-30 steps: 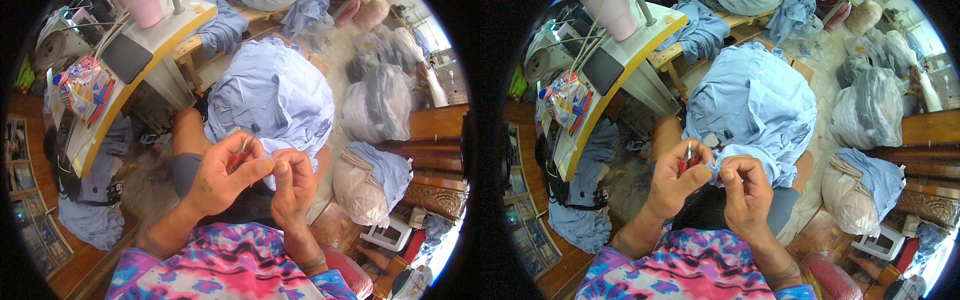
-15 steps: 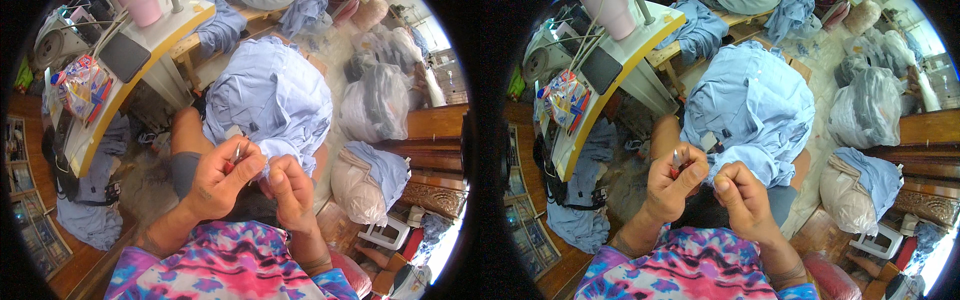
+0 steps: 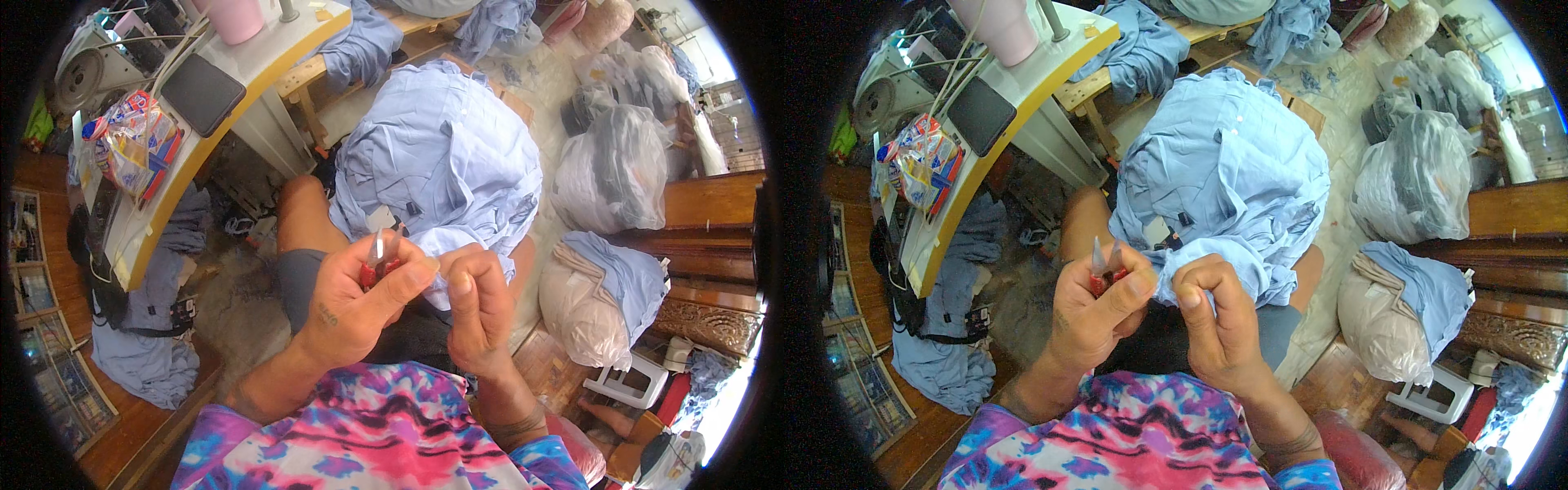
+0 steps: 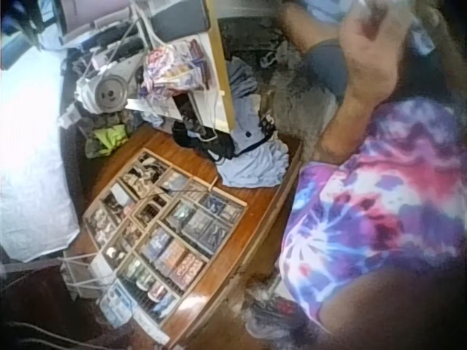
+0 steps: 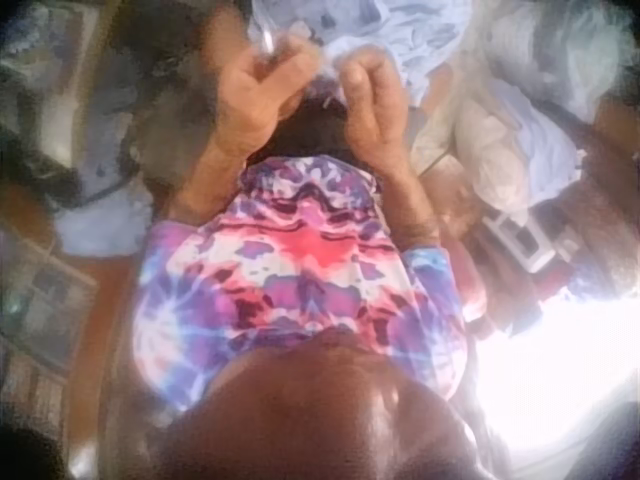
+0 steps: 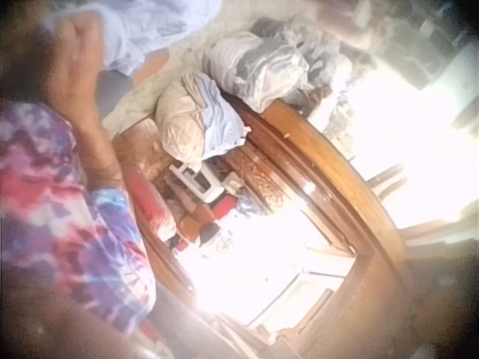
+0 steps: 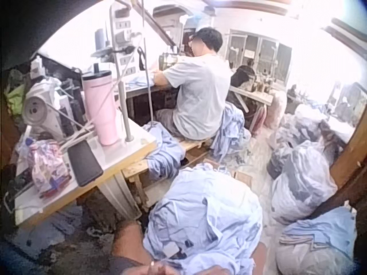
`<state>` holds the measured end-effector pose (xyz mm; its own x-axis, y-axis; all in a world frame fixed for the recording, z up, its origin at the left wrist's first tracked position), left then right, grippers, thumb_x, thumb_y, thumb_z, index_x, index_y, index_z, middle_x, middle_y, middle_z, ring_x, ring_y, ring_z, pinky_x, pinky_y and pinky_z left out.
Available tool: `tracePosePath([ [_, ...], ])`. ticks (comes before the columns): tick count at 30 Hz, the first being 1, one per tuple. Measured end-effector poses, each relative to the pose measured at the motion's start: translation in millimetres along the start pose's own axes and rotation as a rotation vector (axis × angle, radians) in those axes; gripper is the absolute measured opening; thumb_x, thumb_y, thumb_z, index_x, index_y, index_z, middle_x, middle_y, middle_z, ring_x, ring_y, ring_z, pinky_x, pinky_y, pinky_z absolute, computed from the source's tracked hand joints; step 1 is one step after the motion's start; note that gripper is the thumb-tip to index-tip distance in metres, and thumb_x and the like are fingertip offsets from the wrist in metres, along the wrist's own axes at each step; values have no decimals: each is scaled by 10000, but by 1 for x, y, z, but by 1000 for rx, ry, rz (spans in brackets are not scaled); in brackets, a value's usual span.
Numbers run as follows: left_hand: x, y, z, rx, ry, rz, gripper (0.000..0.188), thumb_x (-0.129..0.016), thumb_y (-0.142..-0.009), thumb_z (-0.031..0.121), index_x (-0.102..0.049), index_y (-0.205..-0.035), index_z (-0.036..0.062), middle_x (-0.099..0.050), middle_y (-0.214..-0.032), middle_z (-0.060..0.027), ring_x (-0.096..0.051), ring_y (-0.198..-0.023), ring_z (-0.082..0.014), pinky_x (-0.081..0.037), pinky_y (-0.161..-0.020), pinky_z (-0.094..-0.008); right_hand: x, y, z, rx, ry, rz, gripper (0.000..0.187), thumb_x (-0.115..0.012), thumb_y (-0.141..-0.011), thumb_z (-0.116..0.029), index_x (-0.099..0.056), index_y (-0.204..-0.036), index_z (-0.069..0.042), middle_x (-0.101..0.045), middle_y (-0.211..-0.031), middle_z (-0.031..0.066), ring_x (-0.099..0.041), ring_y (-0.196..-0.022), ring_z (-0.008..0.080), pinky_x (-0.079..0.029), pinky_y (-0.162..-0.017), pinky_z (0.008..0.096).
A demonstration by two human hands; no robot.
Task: The person trims loose threads from a light blue button-down shirt using small shears, handling different sections of the garment including the collar and hem.
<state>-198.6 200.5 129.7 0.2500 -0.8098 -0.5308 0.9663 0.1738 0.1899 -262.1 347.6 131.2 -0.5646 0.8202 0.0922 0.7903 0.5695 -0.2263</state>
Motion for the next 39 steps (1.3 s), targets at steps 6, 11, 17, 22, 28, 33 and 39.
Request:
tracePosePath([
  [6,-4,-7,14,70,-55,-31,203,-703,-998,222,-665,-953,28,-561,-705,43,-411,-512,1,-269,-435,-201,-17,10,6,40,-101,162,145,-605,-1009,-11,-590,-1152,10,-629,-1027,89,-600,-955,172,-469,-896,282],
  [11,-4,-18,27,21,-205,-94,195,-707,-993,221,-668,-950,35,-539,-683,63,-408,-524,1,-274,-454,-203,-6,17,5,-90,-248,155,118,-653,-990,-10,-650,-1101,32,-667,-1026,83,-604,-895,128,-479,-823,254],
  [17,1,-27,26,41,-270,-133,191,-678,-1004,222,-638,-973,37,-516,-734,71,-403,-592,5,-283,-506,-198,1,19,6,-348,-480,172,138,-663,-1007,-63,-672,-1107,33,-687,-1004,46,-593,-860,84,-479,-772,239],
  [22,-2,1,24,-172,-275,48,191,-616,-1017,152,-563,-1118,-2,-526,-796,17,-446,-697,-36,-375,-609,-233,-3,15,9,-341,-460,283,167,-684,-1002,-79,-681,-1124,35,-698,-1003,45,-603,-853,79,-490,-765,233],
  [28,-9,22,25,-138,-669,-39,284,-613,-991,116,-528,-1215,-36,-599,-918,-67,-529,-805,-80,-446,-720,-254,-4,10,5,-273,-350,293,181,-688,-995,-52,-684,-1148,46,-699,-1033,58,-630,-908,87,-511,-800,234],
  [33,-11,16,26,-202,-710,11,307,-702,-965,147,-578,-1183,-30,-630,-900,-53,-550,-769,-66,-455,-682,-237,-6,7,-1,-205,-244,275,172,-672,-997,-17,-682,-1148,63,-696,-1052,70,-634,-921,90,-515,-821,237],
  [39,-9,16,28,-210,-743,13,315,-723,-957,154,-591,-1174,-33,-648,-888,-47,-562,-763,-54,-459,-674,-227,-6,6,0,-163,-158,287,163,-668,-987,16,-685,-1141,64,-695,-1025,71,-634,-910,93,-510,-799,233],
])
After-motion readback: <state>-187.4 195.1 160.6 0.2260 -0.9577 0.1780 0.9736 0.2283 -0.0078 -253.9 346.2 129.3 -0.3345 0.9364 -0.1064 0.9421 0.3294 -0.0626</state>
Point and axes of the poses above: each hand's wrist, its own y-axis away from the middle knuckle, its own x-axis out of the back of the hand, z = x × y, the point moved 3 cm from there along -y, towards the middle knuckle
